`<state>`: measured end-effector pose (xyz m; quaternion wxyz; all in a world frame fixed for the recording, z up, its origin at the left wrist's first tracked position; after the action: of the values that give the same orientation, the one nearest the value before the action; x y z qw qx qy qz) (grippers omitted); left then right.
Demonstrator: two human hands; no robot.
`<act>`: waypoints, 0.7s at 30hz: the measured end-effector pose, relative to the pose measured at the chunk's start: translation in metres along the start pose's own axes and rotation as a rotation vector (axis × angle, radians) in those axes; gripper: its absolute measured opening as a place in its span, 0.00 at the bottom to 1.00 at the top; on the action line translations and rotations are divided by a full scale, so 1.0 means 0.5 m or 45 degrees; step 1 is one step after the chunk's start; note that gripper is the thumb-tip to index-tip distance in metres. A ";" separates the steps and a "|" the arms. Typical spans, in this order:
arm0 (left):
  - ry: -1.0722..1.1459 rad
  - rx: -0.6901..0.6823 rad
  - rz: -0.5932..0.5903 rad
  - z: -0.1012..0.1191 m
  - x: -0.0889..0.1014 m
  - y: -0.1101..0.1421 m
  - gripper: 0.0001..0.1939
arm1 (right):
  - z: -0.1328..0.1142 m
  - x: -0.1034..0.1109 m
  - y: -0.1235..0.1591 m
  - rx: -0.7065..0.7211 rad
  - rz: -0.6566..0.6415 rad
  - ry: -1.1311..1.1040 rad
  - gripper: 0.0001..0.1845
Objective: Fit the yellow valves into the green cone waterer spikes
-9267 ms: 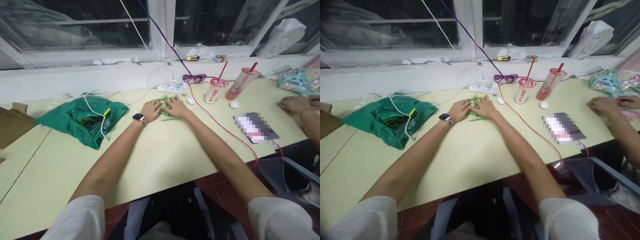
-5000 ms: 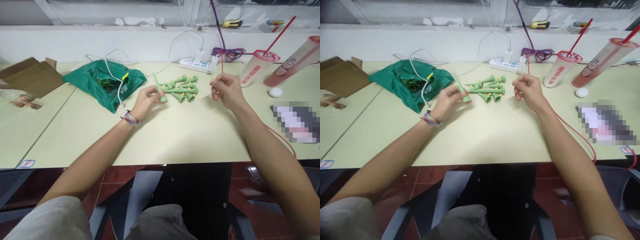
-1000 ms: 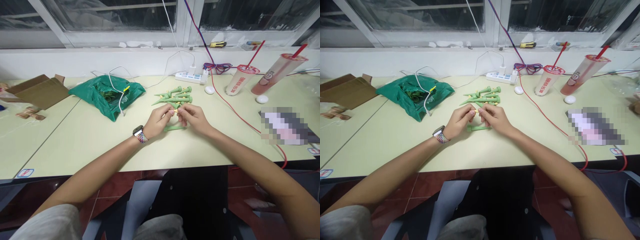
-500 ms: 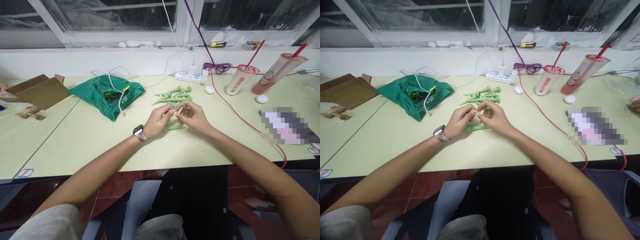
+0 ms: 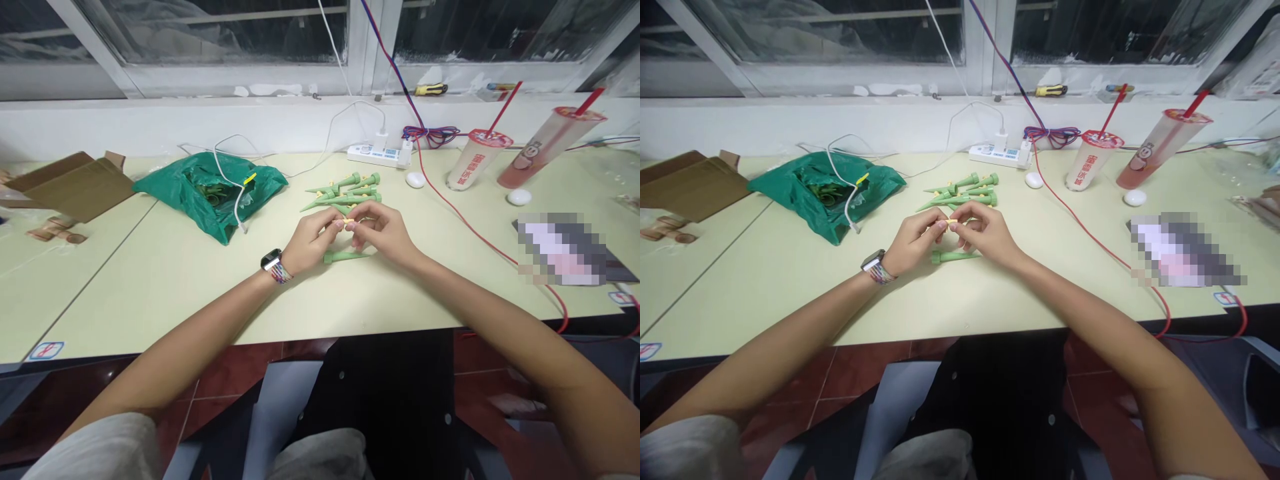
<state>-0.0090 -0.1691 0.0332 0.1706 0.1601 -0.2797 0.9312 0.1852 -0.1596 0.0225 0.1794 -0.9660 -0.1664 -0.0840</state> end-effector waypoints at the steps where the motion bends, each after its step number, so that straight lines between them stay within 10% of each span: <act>1: 0.001 -0.001 -0.006 -0.001 -0.001 0.000 0.19 | 0.000 0.000 0.000 0.014 0.006 0.007 0.21; 10: -0.032 -0.015 0.051 -0.009 0.017 -0.008 0.19 | 0.008 0.015 -0.005 0.095 0.109 0.101 0.14; 21: -0.482 0.355 0.132 -0.067 0.181 0.089 0.17 | 0.022 -0.047 -0.058 0.264 -0.172 0.722 0.04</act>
<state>-0.1144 -0.1641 0.0218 0.0432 0.3393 -0.1832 0.9217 0.1545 -0.1369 0.0165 0.3102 -0.8673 -0.1811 -0.3446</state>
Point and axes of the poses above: each hand's wrist, its own y-axis away from the middle knuckle, its own x-axis out of the back of the hand, z = x × y, the point moved 1 cm from there along -y, towards the middle knuckle, and after that the axes turned 12 degrees about y, right-handed, at the moved point
